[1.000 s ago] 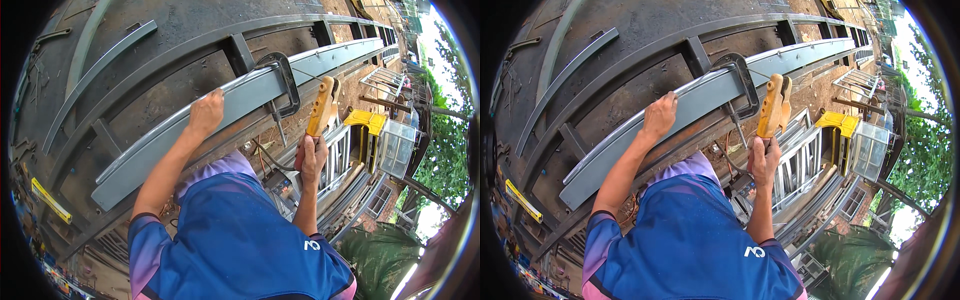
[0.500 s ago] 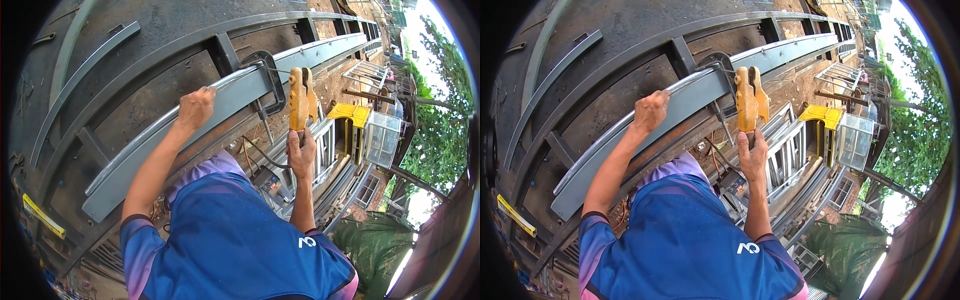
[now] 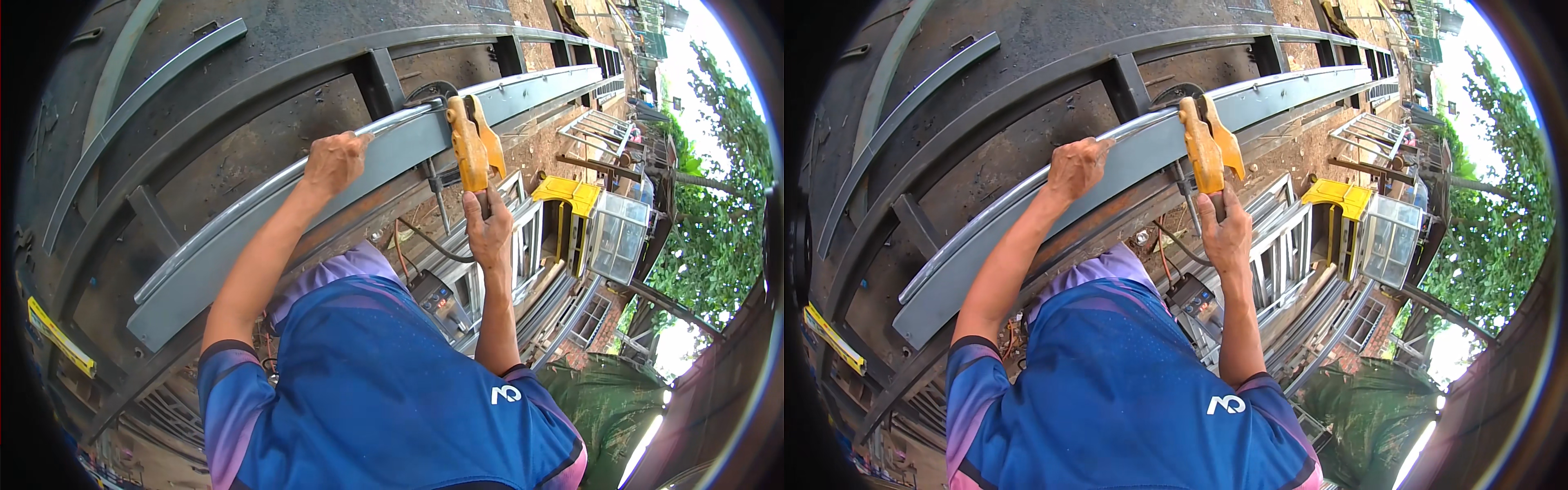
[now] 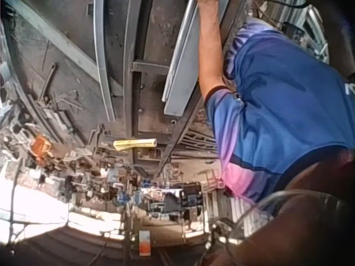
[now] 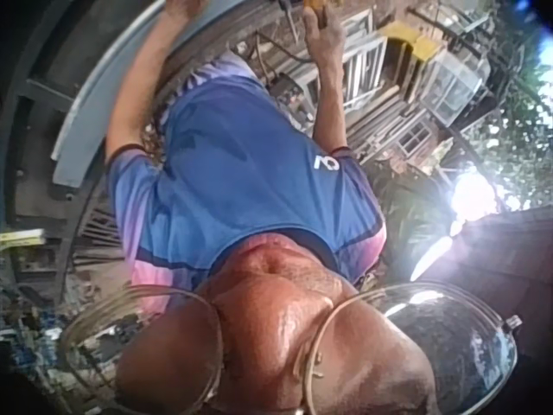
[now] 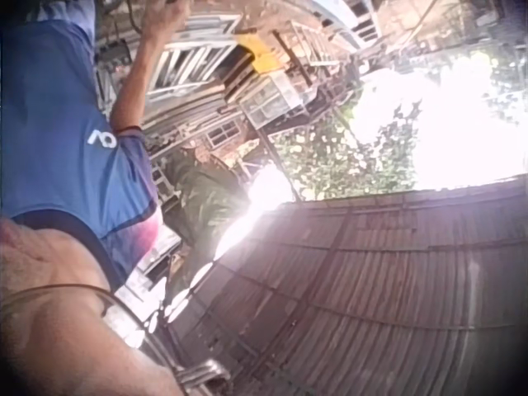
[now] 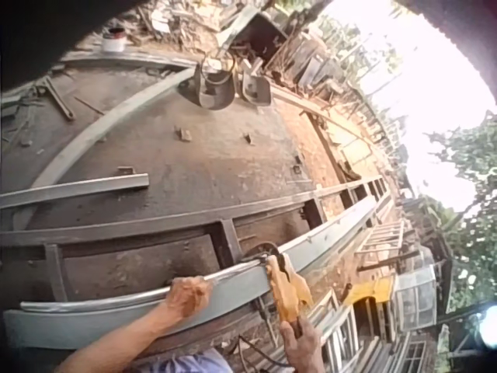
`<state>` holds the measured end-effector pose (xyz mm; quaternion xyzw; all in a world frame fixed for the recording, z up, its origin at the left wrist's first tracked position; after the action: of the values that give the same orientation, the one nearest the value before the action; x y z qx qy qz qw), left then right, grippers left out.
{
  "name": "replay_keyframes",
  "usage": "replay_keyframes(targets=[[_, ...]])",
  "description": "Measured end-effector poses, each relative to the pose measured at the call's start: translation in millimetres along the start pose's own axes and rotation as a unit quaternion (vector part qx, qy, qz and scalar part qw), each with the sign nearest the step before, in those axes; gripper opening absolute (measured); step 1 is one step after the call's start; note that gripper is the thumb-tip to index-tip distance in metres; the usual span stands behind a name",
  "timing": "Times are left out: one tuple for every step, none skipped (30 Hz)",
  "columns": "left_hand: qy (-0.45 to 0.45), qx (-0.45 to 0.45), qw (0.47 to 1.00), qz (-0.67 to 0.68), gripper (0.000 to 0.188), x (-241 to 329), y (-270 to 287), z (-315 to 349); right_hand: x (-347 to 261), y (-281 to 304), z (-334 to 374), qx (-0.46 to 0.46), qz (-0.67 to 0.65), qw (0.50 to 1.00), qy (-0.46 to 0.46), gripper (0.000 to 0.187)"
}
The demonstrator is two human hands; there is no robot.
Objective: Welding metal beams using an arc welder and clamps to join pieces of a frame.
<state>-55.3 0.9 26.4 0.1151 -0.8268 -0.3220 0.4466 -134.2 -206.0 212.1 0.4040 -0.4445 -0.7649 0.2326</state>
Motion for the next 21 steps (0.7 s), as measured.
replay_keyframes(targets=[[0.002,-0.003,1.000,0.006,0.023,-1.1,-0.2,0.5,-2.3,-0.8,-0.6,-0.001,0.017,1.000,0.005,0.029],[0.004,-0.001,1.000,0.006,0.023,-1.9,-0.4,1.1,-1.8,-2.1,-2.3,-0.001,0.018,1.000,0.006,0.029],[0.006,-0.007,1.000,0.006,0.022,-1.8,-0.7,1.4,0.6,-3.6,-4.3,0.007,0.030,0.999,0.013,0.030],[0.009,-0.013,1.000,0.006,0.022,-1.5,-0.9,1.4,0.9,-5.1,-5.7,0.015,0.041,0.999,0.020,0.031],[0.012,-0.018,1.000,0.005,0.023,-1.3,-1.0,1.5,1.3,-6.2,-6.8,0.023,0.052,0.998,0.027,0.032],[0.014,-0.017,1.000,0.005,0.023,-1.5,-1.5,1.8,1.9,-6.9,-7.7,0.022,0.054,0.998,0.028,0.032],[0.013,-0.020,1.000,-0.002,0.023,-1.7,-2.9,2.3,0.7,-7.3,-8.0,0.026,0.059,0.997,0.030,0.033],[0.012,-0.022,1.000,-0.010,0.023,-2.5,-4.2,2.5,-1.9,-7.8,-8.6,0.030,0.063,0.997,0.033,0.034],[0.011,-0.025,0.999,-0.018,0.023,-3.2,-5.5,2.8,-3.8,-8.4,-8.9,0.033,0.068,0.997,0.035,0.035],[0.013,-0.024,0.999,-0.019,0.023,-3.9,-6.8,2.9,-4.5,-8.9,-9.6,0.032,0.069,0.996,0.037,0.035],[0.011,-0.020,1.000,-0.015,0.023,-4.4,-8.2,2.9,-4.3,-9.2,-10.5,0.032,0.074,0.996,0.039,0.035],[0.009,-0.017,1.000,-0.012,0.023,-5.0,-9.5,2.9,-3.9,-9.3,-11.4,0.032,0.078,0.996,0.040,0.036],[0.006,-0.014,1.000,-0.008,0.023,-5.4,-10.3,2.9,-4.0,-9.5,-11.6,0.033,0.083,0.995,0.041,0.037],[0.007,-0.013,1.000,-0.009,0.023,-5.9,-11.1,2.9,-4.9,-9.6,-11.3,0.033,0.084,0.995,0.042,0.037],[0.007,-0.011,1.000,-0.006,0.023,-6.5,-11.9,3.0,-5.8,-9.7,-10.8,0.030,0.089,0.995,0.038,0.037],[0.007,-0.009,1.000,-0.004,0.023,-7.1,-12.7,3.2,-6.8,-9.8,-10.4,0.027,0.093,0.995,0.034,0.037],[0.007,-0.007,1.000,-0.001,0.023,-7.8,-13.3,3.8,-7.4,-10.1,-10.0,0.025,0.098,0.994,0.030,0.038],[0.007,-0.006,1.000,-0.001,0.023,-7.8,-13.0,3.7,-7.3,-10.0,-9.9,0.025,0.099,0.994,0.031,0.038],[0.006,-0.003,1.000,-0.002,0.022,-7.7,-12.7,3.6,-6.8,-10.3,-10.1,0.028,0.103,0.994,0.034,0.038],[0.004,0.000,1.000,-0.003,0.022,-7.6,-12.4,3.5,-6.4,-10.6,-10.4,0.030,0.107,0.993,0.038,0.038],[0.002,0.002,1.000,-0.004,0.021,-7.4,-12.1,3.4,-6.3,-10.6,-10.5,0.032,0.112,0.992,0.042,0.038]])
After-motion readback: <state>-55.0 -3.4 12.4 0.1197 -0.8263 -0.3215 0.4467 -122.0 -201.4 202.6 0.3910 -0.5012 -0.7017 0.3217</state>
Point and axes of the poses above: each hand's wrist, its own z-axis away from the middle knuckle, its own y-axis out of the back of the hand, x = y × z, the point moved 1 cm from there along -z, towards the middle knuckle, and after that the axes turned 14 degrees about -y, right-handed, at the moved point
